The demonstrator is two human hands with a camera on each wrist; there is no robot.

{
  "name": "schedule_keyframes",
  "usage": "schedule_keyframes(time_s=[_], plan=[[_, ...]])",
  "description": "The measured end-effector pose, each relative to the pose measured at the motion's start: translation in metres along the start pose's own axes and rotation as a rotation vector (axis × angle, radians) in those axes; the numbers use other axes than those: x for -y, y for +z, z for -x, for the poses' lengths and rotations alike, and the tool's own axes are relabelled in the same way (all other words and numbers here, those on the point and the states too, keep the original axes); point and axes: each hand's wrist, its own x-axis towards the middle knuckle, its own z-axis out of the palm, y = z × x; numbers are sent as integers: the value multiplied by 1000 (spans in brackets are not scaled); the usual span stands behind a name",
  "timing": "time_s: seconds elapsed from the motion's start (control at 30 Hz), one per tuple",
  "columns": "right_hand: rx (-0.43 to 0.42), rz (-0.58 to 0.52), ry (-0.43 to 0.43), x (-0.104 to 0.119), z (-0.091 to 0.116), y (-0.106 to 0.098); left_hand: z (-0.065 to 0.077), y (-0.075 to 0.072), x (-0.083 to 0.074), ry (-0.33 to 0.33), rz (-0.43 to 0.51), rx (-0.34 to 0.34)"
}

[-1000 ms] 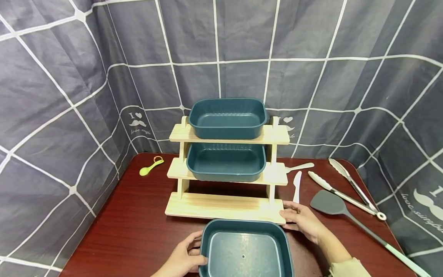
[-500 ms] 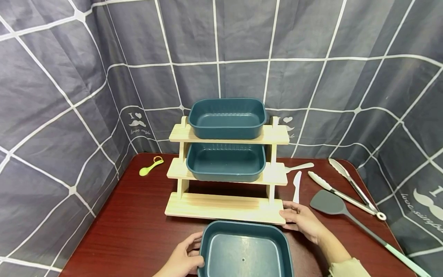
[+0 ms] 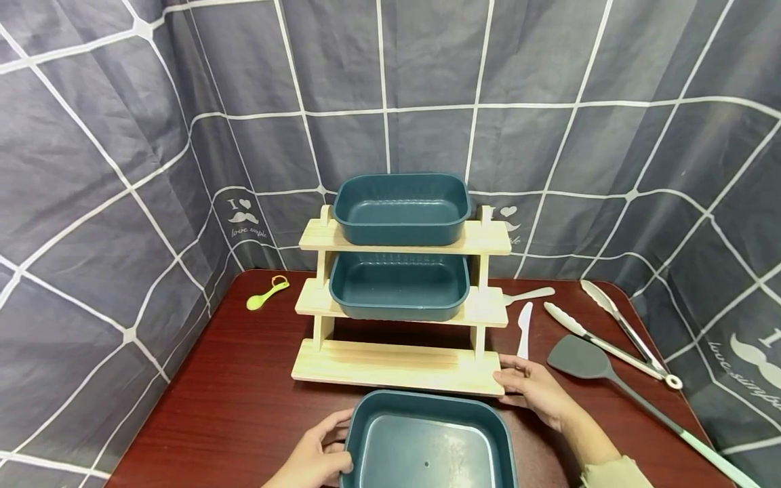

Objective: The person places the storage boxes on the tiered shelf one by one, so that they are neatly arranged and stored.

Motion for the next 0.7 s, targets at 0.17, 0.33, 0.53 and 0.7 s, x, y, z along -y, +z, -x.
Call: schedule_keyframes(time_s=[0.17, 0.33, 0.53, 0.7], plan=[[3, -11, -5, -1, 0, -1, 4, -6, -6, -10, -6, -1], [8, -23, -12, -2, 0, 0, 7, -10, -13, -34, -16, -6], [19, -31, -32, -2, 1, 0, 8, -19, -21, 6, -81, 2], [27, -31, -45, -2, 0, 0, 7, -26, -28, 35, -117, -4]])
